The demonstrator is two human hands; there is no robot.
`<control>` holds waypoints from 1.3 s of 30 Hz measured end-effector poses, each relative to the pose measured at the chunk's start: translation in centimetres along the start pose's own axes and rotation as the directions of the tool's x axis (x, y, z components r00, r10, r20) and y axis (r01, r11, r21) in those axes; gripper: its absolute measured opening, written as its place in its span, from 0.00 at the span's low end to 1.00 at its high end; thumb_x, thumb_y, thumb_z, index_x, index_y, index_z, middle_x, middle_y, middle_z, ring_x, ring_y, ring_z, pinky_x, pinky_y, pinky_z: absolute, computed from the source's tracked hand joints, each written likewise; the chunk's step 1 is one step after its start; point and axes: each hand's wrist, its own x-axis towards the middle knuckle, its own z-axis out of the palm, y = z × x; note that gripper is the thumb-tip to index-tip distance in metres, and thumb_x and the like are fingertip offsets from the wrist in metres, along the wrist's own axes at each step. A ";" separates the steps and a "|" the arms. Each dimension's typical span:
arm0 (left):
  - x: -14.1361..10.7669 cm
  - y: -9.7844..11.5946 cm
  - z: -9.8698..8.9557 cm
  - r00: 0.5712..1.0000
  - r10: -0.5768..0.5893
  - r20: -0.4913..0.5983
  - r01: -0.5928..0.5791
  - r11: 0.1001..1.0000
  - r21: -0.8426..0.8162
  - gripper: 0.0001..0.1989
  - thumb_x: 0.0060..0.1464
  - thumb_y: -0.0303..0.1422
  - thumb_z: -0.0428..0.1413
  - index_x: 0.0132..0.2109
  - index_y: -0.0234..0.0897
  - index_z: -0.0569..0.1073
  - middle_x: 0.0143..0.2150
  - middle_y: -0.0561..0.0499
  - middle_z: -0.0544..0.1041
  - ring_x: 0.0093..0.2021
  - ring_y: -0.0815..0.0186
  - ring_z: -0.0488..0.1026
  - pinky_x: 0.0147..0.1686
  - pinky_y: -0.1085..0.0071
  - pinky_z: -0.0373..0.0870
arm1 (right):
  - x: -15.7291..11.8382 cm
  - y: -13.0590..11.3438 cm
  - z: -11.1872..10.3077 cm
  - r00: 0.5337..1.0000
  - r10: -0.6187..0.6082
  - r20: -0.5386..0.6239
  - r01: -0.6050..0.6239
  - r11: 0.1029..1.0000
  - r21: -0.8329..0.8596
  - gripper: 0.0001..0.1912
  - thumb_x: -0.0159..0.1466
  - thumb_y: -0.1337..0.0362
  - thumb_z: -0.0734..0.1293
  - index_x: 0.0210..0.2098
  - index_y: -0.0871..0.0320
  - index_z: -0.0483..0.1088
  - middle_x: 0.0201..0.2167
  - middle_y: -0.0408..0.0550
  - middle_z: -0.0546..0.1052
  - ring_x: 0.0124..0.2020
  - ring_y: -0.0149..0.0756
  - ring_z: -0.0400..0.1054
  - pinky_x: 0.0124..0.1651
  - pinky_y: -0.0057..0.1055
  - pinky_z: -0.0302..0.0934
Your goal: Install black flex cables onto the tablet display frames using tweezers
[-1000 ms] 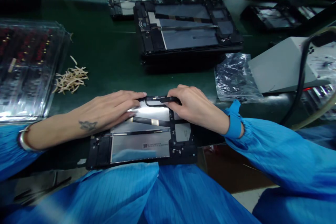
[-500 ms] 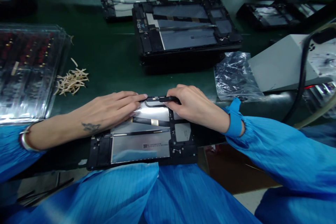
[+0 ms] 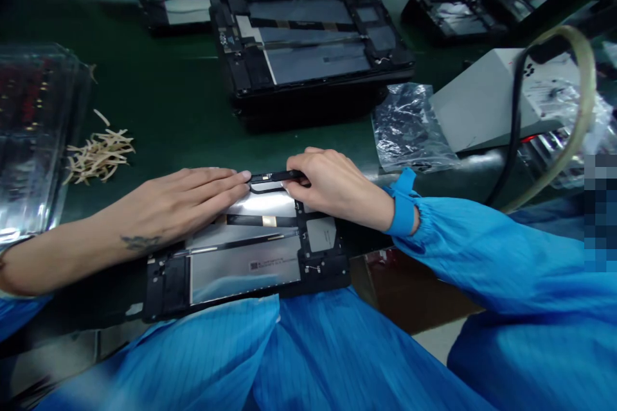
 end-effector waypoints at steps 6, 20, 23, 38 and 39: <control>-0.2 0.4 0.5 0.999 -0.038 -0.025 0.038 0.999 0.030 0.21 0.68 0.22 0.41 0.63 0.26 0.67 0.64 0.38 0.71 0.59 0.51 0.73 0.53 0.56 0.75 | 0.0 0.1 0.3 1.000 -0.005 0.002 0.005 1.000 -0.018 0.08 0.66 0.62 0.63 0.32 0.59 0.69 0.29 0.47 0.70 0.30 0.33 0.62 0.32 0.30 0.48; -0.2 0.5 0.4 0.999 -0.037 -0.004 0.038 0.999 0.029 0.21 0.68 0.22 0.41 0.64 0.28 0.67 0.65 0.36 0.70 0.60 0.50 0.71 0.54 0.56 0.74 | 0.0 0.0 0.3 1.000 -0.026 -0.004 0.026 0.999 -0.029 0.08 0.66 0.63 0.63 0.31 0.59 0.68 0.28 0.47 0.70 0.31 0.33 0.62 0.32 0.31 0.47; 0.5 0.5 -0.1 0.999 -0.014 0.036 0.011 0.996 0.084 0.22 0.67 0.21 0.40 0.63 0.27 0.67 0.63 0.35 0.71 0.57 0.50 0.72 0.49 0.58 0.75 | 0.3 0.2 0.3 0.999 -0.033 -0.001 0.032 0.999 -0.035 0.08 0.66 0.63 0.63 0.31 0.59 0.68 0.28 0.47 0.70 0.32 0.35 0.63 0.32 0.31 0.49; 4.5 -0.7 -0.7 0.967 -0.122 0.223 0.159 0.974 -0.159 0.23 0.68 0.25 0.43 0.68 0.38 0.60 0.55 0.42 0.73 0.45 0.60 0.76 0.38 0.69 0.71 | -6.5 -3.2 4.0 0.851 -0.152 -0.502 0.299 0.928 0.225 0.12 0.72 0.65 0.61 0.48 0.53 0.75 0.39 0.50 0.78 0.42 0.39 0.74 0.44 0.38 0.69; 4.0 -0.9 -0.7 0.969 -0.139 0.205 0.180 0.964 -0.196 0.22 0.68 0.26 0.42 0.66 0.37 0.63 0.55 0.42 0.74 0.46 0.61 0.76 0.38 0.70 0.71 | -5.7 -2.3 3.7 0.863 -0.132 -0.488 0.221 0.966 0.131 0.12 0.72 0.67 0.61 0.47 0.54 0.75 0.43 0.52 0.77 0.46 0.40 0.73 0.47 0.38 0.68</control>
